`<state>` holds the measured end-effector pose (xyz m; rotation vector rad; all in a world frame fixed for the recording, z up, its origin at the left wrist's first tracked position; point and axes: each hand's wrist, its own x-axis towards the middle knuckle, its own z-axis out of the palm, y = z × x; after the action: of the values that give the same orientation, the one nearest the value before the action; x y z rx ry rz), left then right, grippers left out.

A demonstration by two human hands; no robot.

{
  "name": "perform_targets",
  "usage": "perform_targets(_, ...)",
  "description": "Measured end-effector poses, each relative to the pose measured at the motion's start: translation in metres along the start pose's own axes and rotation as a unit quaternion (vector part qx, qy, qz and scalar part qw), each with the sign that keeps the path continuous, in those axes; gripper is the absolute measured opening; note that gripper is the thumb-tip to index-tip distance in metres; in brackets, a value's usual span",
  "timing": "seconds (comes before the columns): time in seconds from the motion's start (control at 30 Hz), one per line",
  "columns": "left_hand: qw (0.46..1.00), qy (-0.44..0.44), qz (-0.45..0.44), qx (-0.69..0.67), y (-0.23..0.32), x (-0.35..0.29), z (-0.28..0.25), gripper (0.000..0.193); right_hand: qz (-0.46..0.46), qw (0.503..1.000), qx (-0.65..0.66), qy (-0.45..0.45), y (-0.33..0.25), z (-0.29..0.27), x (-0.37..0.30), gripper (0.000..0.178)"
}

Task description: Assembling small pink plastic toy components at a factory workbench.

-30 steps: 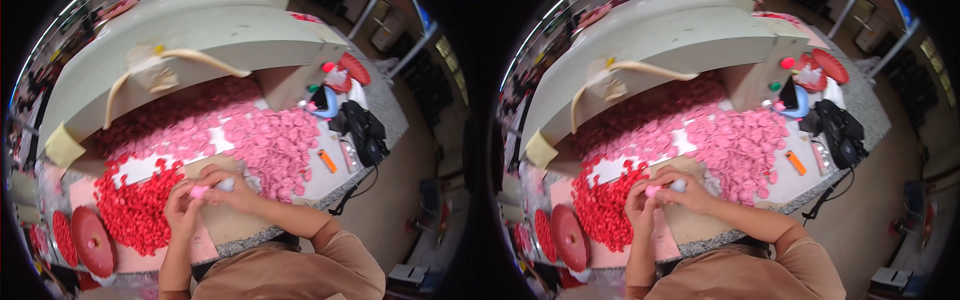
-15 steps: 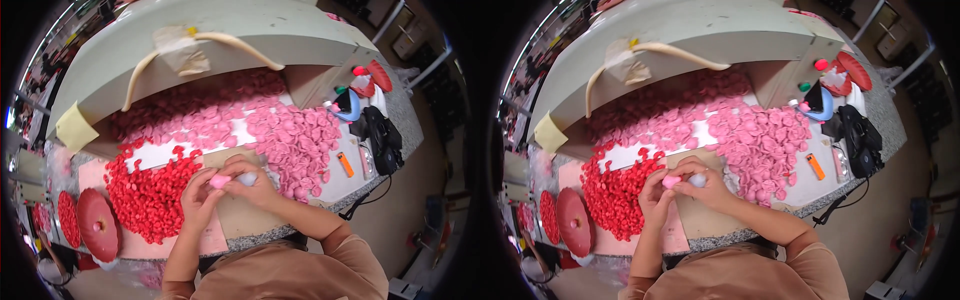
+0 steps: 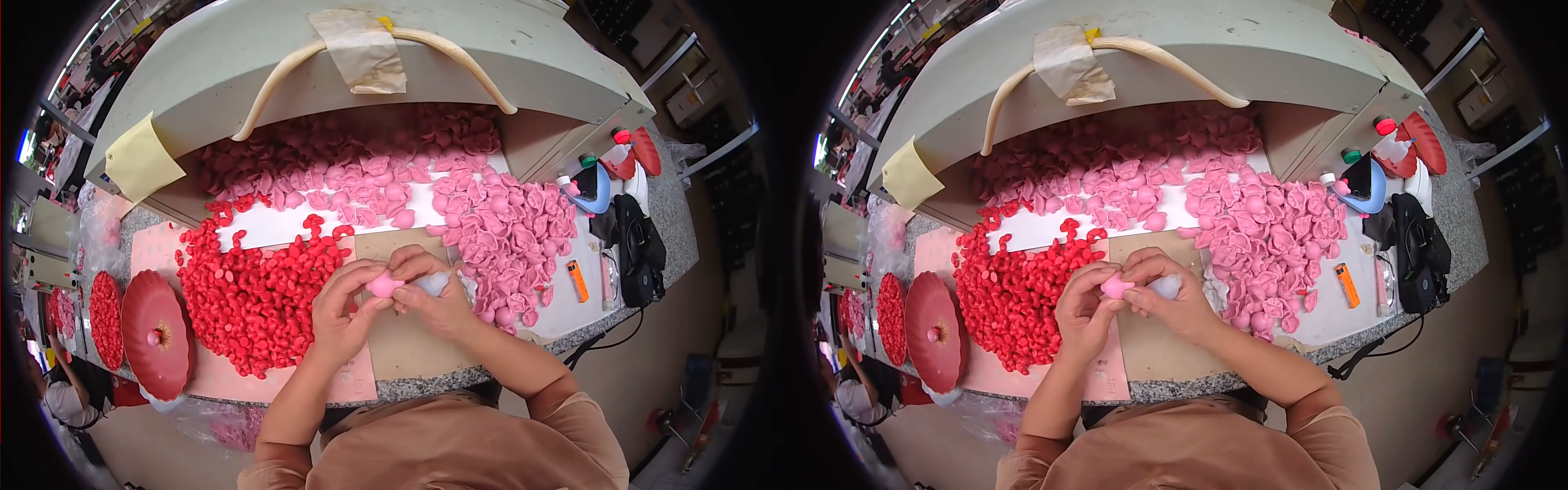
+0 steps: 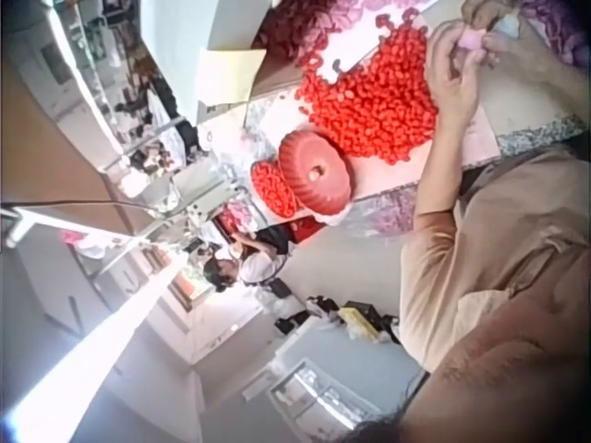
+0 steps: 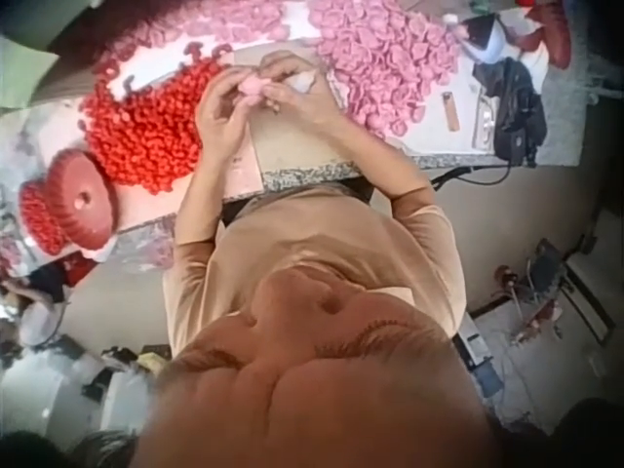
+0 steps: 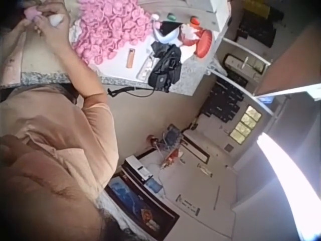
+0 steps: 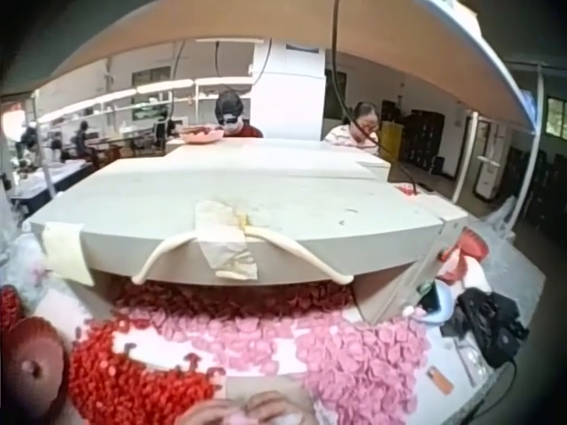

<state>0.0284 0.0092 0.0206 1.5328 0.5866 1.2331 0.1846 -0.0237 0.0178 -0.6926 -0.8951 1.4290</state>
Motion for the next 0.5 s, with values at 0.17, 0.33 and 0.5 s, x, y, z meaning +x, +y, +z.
perform_targets(0.17,1.000,0.009,0.002,0.005,-0.0021,-0.0005,0.0005,0.032,-0.005,1.000,0.010,0.002,0.0012,0.0010,0.0011,0.014)
perform_targets(0.33,0.999,0.012,0.009,0.035,-0.0041,0.0031,0.0033,0.033,-0.015,1.000,0.008,0.001,-0.0002,-0.0027,0.0024,0.014)
perform_targets(0.5,0.999,0.037,0.010,0.032,-0.0028,-0.0001,0.0034,0.032,-0.012,1.000,0.022,0.007,0.0027,0.0029,0.0020,0.015)
